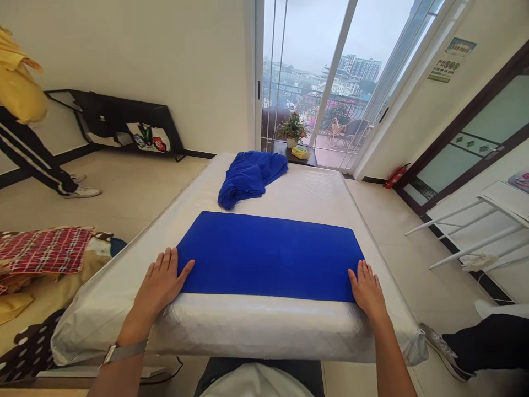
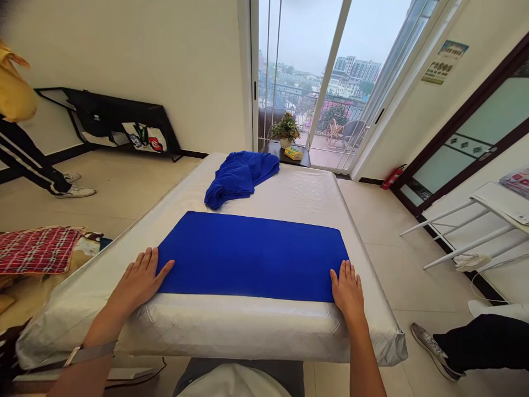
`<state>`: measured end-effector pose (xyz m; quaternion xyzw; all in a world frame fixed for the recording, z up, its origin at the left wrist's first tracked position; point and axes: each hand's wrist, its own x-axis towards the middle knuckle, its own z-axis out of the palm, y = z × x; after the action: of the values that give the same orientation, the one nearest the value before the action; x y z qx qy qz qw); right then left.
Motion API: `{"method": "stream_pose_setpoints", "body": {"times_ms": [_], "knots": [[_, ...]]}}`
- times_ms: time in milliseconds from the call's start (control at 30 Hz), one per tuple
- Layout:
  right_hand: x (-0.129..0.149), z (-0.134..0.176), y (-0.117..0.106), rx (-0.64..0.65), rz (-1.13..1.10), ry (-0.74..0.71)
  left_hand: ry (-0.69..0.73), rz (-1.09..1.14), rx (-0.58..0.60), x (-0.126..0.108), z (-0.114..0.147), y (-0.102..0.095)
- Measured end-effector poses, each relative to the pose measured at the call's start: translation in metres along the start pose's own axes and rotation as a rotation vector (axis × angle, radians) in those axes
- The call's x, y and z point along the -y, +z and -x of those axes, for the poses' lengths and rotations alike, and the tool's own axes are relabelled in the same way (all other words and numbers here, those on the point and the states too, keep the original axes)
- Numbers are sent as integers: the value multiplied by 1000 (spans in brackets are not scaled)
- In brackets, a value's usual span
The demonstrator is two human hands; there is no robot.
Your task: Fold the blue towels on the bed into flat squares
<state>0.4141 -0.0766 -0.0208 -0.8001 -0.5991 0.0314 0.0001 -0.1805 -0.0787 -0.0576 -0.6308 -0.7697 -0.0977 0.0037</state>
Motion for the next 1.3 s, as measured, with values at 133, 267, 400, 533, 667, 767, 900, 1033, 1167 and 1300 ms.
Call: {"method": "stream_pose_setpoints", "body": {"times_ms": [133, 267, 400, 533, 667, 767, 900, 1033, 1167, 1300], "knots": [[63, -2, -22, -48, -17, -177, -19, 19, 3, -1, 0, -2], [149, 0, -30, -10, -107, -455, -44, 39, 26, -5, 0, -6], [208, 4, -20, 56, -167, -625, -60, 51, 48, -7, 0, -9], [217, 6, -5, 73, -154, -611, -61, 47, 50, -7, -1, -10], [187, -2, 0, 77, -112, -540, -61, 27, 65, -6, -1, -8], [146, -14, 1, 66, -70, -429, -28, -11, 66, -1, -1, -4], [83, -31, 2, 39, -11, -232, 29, -63, 77, 11, -5, -3], [48, -38, 6, 14, 4, -139, -80, -52, 78, -21, -20, -19], [47, -37, 8, -6, -6, -132, 242, 49, 64, -131, -27, -30], [51, -35, 7, -1, -15, -129, 717, 152, 75, -242, -18, -16]]}}
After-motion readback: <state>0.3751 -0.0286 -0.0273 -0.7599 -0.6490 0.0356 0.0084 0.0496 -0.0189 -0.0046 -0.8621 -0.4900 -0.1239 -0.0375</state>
